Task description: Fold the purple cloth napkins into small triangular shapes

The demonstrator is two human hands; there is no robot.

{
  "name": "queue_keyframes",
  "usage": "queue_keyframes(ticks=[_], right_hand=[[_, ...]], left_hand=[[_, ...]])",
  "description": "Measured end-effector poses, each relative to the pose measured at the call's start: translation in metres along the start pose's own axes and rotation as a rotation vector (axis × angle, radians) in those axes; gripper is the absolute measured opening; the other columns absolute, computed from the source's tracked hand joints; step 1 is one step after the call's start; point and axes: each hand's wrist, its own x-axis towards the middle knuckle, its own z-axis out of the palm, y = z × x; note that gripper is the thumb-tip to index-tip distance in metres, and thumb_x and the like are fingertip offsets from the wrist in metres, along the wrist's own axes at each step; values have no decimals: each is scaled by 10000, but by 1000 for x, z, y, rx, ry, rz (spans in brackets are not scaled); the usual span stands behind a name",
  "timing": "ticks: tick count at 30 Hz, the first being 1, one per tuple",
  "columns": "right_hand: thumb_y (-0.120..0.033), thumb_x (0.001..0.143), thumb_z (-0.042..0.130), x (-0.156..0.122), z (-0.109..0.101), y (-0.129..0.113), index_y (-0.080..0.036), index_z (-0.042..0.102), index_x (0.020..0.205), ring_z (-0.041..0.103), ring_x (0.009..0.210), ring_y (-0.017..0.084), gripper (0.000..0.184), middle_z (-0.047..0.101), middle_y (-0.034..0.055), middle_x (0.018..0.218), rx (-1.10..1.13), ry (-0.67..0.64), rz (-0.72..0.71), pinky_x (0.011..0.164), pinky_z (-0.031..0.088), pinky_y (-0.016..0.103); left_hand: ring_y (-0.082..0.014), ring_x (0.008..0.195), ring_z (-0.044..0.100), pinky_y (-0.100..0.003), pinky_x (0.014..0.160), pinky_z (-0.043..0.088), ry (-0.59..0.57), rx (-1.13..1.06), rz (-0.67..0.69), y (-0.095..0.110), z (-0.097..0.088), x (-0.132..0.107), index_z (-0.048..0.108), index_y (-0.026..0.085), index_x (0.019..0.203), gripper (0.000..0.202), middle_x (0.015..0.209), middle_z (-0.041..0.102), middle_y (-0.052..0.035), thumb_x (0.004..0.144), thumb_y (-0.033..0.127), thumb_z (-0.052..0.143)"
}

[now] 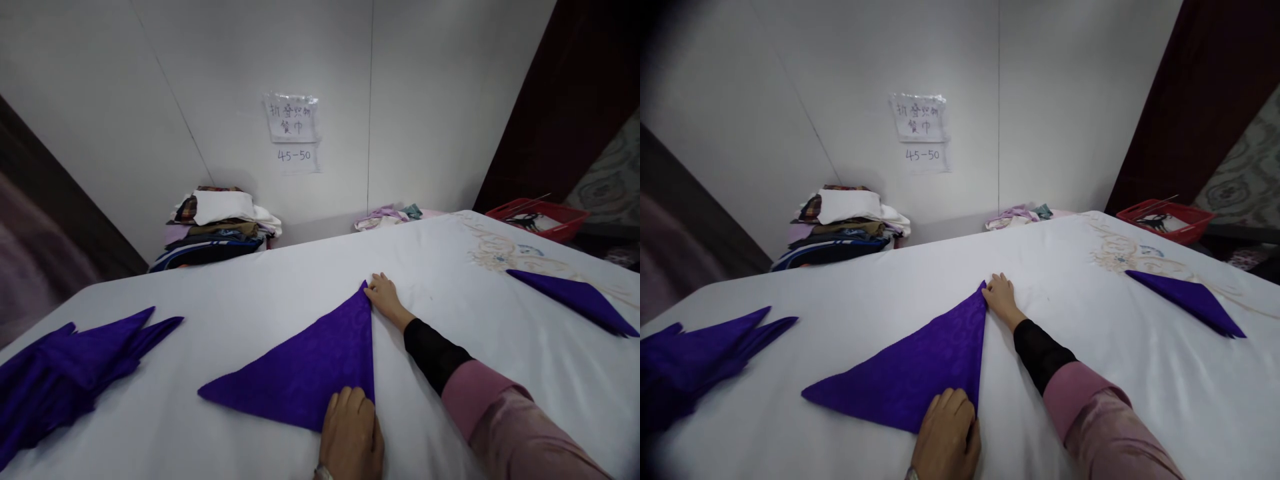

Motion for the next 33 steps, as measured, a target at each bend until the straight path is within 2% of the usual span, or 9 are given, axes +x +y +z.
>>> queue_keyframes(ticks=[4,7,12,19,23,28,33], right_hand=[[-222,763,505,0,-2,0,-183,614,677,288,1283,320,144,562,90,1165,-35,8,-3,1028,182,482],[-221,769,505,1,-2,1,-185,599,665,321,1258,310,145,574,95,1131,-54,14,-2,1017,199,462],[-241,768,515,6,-1,4,-184,585,662,327,1246,305,139,545,99,1189,-73,29,14,1009,195,453],[-268,756,536,14,1,6,-194,581,688,369,1192,276,111,598,70,1026,-78,58,32,986,203,416],[-258,753,546,16,1,6,-195,594,665,392,1160,264,118,600,67,1016,-74,54,35,974,205,409],[-220,745,541,18,2,5,-196,610,631,334,1229,279,135,595,65,1055,-51,35,36,999,171,438],[-160,715,514,18,1,8,-185,591,593,319,1244,282,146,588,78,1084,-17,44,45,1019,156,443]], left_hand=[[-215,740,501,-390,650,367,-38,10,17,-2,4,-1,524,228,682,101,730,553,-36,663,131,543],[-214,734,495,-393,653,364,-11,14,21,-4,9,-1,520,228,677,96,723,551,-34,649,139,544],[-207,692,467,-385,624,334,27,33,80,-7,14,-2,507,220,642,74,686,536,-48,624,167,555],[-180,717,450,-354,659,281,7,28,71,-2,3,-2,518,214,666,65,730,547,-6,696,164,548],[-185,733,447,-349,673,272,11,15,50,0,0,-2,526,217,679,91,744,551,0,708,262,599],[-178,732,453,-347,687,271,-9,27,15,0,-1,-4,536,219,690,50,756,559,9,728,202,564],[-182,749,467,-344,685,277,-126,95,5,3,-6,-2,560,209,697,72,779,578,3,736,151,545]])
